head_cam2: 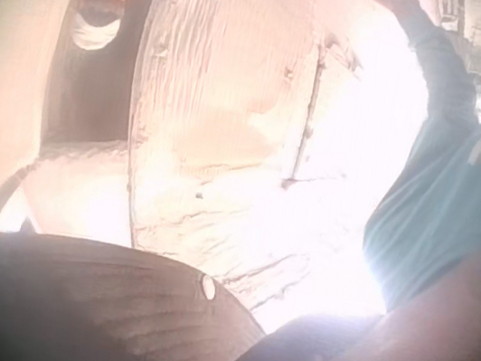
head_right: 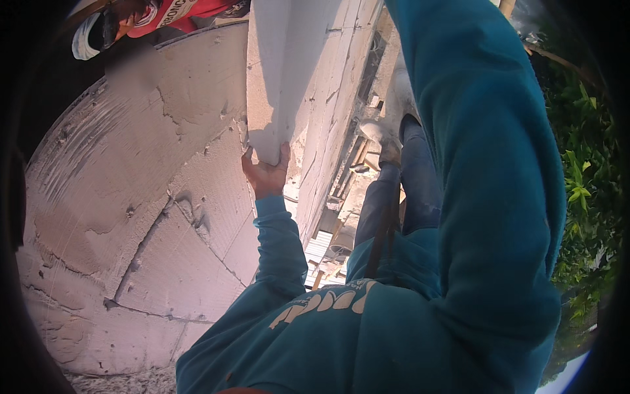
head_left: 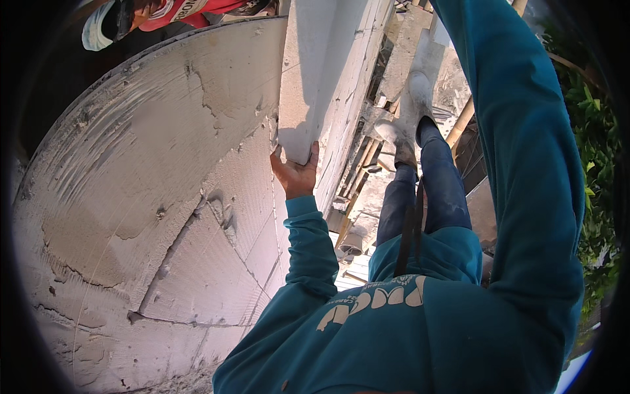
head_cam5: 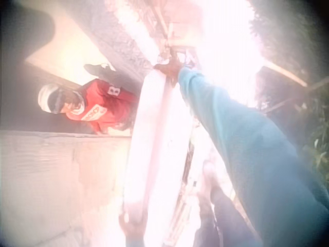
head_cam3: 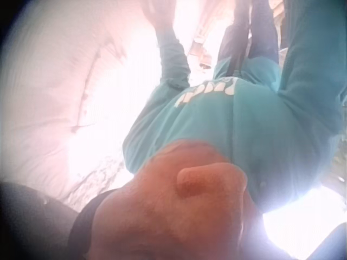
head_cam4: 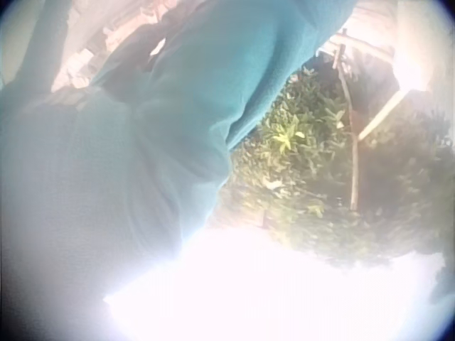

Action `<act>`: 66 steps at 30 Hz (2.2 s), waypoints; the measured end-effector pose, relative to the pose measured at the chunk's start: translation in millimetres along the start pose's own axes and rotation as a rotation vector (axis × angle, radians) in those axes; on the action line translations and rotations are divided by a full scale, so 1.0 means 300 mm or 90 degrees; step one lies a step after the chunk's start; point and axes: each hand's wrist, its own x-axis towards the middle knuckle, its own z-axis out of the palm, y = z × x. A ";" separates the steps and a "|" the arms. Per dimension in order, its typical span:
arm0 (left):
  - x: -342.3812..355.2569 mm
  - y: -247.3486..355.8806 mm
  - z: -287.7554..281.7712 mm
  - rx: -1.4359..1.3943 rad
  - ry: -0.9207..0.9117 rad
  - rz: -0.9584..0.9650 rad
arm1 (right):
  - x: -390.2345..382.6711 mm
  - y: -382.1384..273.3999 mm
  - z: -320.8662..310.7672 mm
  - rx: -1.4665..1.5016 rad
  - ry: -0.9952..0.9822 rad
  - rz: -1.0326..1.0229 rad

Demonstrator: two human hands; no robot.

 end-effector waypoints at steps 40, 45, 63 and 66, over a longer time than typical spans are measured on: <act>0.031 0.011 -0.022 -0.037 -0.032 -0.054 | -0.503 0.123 0.283 0.205 0.026 0.195; 0.031 0.031 -0.008 -0.061 -0.021 -0.088 | -0.459 0.154 0.275 0.120 0.029 0.120; -0.049 0.045 -0.058 0.207 -0.174 -0.071 | -0.417 0.191 0.310 0.027 0.109 0.069; -0.072 0.074 -0.079 0.321 -0.134 -0.044 | -0.531 0.185 0.285 0.098 0.212 -0.127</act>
